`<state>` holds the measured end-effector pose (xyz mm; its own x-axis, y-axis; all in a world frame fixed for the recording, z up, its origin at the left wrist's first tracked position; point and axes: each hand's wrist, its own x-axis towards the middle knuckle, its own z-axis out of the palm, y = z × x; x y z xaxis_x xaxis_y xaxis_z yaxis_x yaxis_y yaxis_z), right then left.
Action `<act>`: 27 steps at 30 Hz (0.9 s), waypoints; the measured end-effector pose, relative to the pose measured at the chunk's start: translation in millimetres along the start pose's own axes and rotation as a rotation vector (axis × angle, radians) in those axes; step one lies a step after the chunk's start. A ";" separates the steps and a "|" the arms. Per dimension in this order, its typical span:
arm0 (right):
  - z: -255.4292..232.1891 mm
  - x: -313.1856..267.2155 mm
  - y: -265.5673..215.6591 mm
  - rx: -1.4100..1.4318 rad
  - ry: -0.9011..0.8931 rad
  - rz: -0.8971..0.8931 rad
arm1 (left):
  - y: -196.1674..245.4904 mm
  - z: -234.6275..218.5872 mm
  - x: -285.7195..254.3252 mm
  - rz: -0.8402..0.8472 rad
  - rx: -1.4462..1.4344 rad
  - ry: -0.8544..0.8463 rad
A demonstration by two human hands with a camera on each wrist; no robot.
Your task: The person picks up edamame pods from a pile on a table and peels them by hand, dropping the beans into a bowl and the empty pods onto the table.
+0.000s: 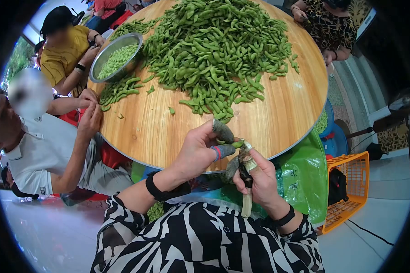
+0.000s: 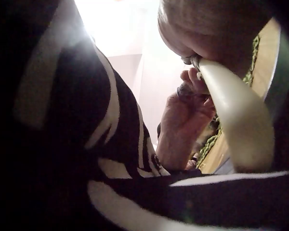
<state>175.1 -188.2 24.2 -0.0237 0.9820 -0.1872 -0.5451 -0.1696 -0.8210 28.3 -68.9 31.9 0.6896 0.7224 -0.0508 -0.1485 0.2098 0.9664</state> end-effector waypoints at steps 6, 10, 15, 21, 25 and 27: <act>3.9 3.3 0.5 -0.072 0.009 -0.028 | 1.6 0.2 1.8 -0.017 0.111 0.053; 1.9 3.8 1.5 -0.062 0.007 -0.043 | 1.9 0.3 1.8 0.007 0.245 0.036; -0.5 7.1 -2.5 -0.064 0.017 -0.076 | -9.1 6.5 1.4 0.154 0.053 0.078; -2.3 9.8 4.2 -0.161 0.098 -0.141 | -17.2 4.5 0.7 0.171 0.078 0.059; -8.0 2.4 -5.2 -0.118 0.060 -0.132 | -9.3 8.4 2.3 0.050 -0.123 0.057; -15.5 -4.1 -9.2 -0.161 0.034 -0.134 | -4.4 7.0 6.6 -0.098 -0.337 -0.065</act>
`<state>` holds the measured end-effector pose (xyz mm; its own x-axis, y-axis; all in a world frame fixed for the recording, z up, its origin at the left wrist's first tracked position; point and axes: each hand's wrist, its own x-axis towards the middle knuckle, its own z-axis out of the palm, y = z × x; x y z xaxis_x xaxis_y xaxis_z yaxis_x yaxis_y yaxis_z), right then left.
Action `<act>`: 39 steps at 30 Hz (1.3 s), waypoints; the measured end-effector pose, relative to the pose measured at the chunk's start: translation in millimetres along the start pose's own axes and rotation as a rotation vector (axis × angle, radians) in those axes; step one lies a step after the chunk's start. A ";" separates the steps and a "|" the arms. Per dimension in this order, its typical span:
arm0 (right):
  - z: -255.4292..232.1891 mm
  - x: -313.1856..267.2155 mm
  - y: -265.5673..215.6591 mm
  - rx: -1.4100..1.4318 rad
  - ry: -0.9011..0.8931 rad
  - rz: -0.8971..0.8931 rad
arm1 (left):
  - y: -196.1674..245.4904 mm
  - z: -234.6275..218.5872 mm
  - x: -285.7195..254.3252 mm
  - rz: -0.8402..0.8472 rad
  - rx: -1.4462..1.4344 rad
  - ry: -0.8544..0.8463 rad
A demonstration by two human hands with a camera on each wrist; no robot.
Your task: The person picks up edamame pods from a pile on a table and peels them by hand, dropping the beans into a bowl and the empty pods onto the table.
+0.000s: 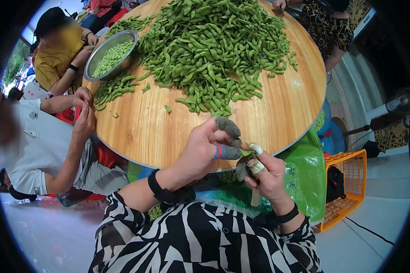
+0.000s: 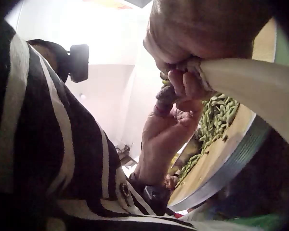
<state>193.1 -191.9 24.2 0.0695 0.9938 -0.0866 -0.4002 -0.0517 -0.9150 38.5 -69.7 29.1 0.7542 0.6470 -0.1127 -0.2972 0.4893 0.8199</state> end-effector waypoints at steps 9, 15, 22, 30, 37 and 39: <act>-24.0 -14.4 -1.3 -0.907 -0.031 -0.525 | -32.8 17.7 4.9 -0.219 0.121 0.014; -22.1 -21.4 -9.3 -0.209 0.257 0.084 | -32.8 30.5 1.3 -0.050 0.212 -0.115; -15.5 -23.7 -0.2 0.256 0.269 0.150 | -31.5 29.2 -4.7 -0.149 0.116 -0.161; -26.4 -34.5 -1.5 -0.283 0.215 0.119 | -28.2 21.7 -5.3 -0.005 0.237 -0.116; -14.5 -39.2 -6.2 -0.145 0.129 0.103 | -29.6 24.7 -10.3 -0.104 0.263 -0.058; -9.9 -37.3 -1.9 -0.128 0.103 0.106 | -29.3 25.9 -12.7 -0.204 0.201 -0.080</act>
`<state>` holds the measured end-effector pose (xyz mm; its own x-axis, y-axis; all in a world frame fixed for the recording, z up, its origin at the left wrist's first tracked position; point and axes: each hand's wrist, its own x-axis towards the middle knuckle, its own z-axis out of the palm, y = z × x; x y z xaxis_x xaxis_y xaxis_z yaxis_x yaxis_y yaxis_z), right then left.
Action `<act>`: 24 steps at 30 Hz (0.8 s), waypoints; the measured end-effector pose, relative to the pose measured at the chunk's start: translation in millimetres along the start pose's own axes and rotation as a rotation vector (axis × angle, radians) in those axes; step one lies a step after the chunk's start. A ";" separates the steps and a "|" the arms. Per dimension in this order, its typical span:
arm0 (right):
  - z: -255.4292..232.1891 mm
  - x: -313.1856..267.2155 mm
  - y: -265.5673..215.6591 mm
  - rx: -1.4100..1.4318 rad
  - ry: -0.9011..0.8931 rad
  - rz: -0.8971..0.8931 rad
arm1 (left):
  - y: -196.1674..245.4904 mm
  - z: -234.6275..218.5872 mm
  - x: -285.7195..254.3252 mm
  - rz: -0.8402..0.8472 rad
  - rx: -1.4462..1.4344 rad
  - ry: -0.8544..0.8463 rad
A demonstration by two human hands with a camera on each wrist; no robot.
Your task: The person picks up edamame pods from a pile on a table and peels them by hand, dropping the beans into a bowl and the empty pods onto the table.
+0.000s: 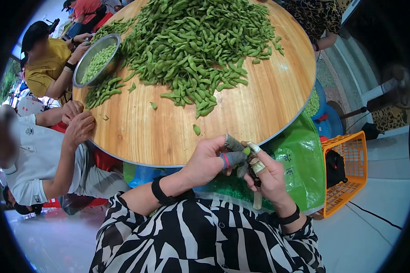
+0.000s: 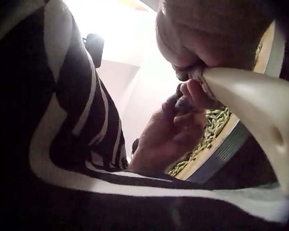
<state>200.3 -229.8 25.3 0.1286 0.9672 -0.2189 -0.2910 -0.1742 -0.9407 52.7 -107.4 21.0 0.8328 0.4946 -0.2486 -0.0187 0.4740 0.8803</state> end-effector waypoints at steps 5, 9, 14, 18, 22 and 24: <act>-0.6 0.1 5.6 0.115 -0.050 -0.014 | -4.4 -4.0 -0.6 0.045 0.096 0.044; 1.9 0.0 8.2 0.133 -0.057 -0.013 | -6.8 -1.0 -3.2 0.132 0.096 0.060; 4.2 0.1 1.4 0.047 0.001 0.004 | -13.0 -2.5 -4.1 0.226 0.168 0.065; 2.9 0.9 -4.8 -0.099 0.029 -0.029 | -5.6 -2.7 -3.9 0.112 0.094 0.063; -5.7 1.4 -16.1 -0.153 -0.042 -0.048 | -1.7 -7.5 -3.0 -0.088 -0.279 -0.058; -9.1 7.0 -18.4 -0.702 -0.106 -0.489 | -3.0 -7.9 -0.7 -0.202 -0.497 -0.089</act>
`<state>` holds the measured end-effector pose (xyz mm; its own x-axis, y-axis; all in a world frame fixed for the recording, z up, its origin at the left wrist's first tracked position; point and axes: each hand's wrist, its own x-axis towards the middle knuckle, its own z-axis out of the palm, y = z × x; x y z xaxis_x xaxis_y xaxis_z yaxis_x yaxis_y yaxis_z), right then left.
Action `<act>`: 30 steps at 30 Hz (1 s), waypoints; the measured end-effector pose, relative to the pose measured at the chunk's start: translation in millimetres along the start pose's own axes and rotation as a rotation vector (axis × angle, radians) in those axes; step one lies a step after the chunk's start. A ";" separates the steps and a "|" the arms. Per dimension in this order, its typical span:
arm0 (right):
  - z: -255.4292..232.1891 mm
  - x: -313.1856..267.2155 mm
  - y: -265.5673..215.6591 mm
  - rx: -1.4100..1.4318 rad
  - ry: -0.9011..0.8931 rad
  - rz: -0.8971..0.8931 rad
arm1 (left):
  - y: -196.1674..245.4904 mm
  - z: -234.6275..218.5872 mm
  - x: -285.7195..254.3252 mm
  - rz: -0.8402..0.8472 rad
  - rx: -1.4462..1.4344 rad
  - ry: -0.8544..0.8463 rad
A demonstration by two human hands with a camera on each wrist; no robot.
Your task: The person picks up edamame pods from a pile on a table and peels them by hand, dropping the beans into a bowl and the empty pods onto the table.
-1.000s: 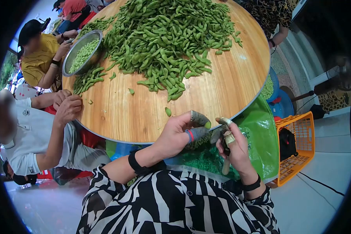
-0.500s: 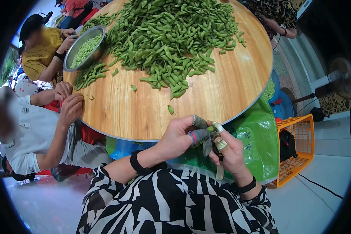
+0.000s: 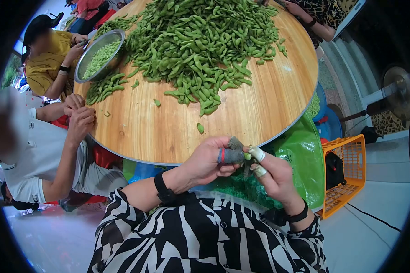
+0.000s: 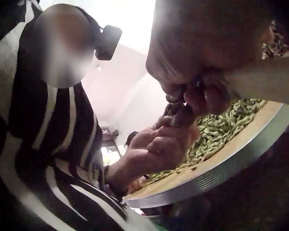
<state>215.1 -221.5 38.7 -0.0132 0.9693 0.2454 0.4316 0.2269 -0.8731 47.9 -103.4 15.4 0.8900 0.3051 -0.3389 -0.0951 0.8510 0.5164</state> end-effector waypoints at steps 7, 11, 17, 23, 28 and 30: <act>-3.3 -6.2 10.9 -0.156 0.029 -0.047 | -8.4 7.1 9.6 -0.019 0.304 0.108; 9.2 -17.1 20.8 -0.073 0.133 0.051 | -20.6 0.2 10.8 0.126 0.760 0.081; 2.2 -21.1 31.0 -0.127 0.006 0.097 | -1.1 2.5 -27.8 0.519 1.664 0.053; -3.0 -27.7 31.7 -0.082 0.011 0.153 | 63.0 -42.0 -73.5 0.334 2.345 0.604; -1.2 -11.7 13.4 0.049 -0.088 0.240 | 59.0 -41.2 -35.8 0.767 2.130 0.282; -1.1 -4.6 6.1 0.274 -0.105 0.314 | 56.4 -46.7 -18.2 0.796 2.103 0.123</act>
<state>218.9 -224.7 32.7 -0.0168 0.9965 -0.0823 0.1739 -0.0782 -0.9817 5.5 -40.9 14.0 0.8913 0.3342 0.3063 0.2264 -0.9136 0.3378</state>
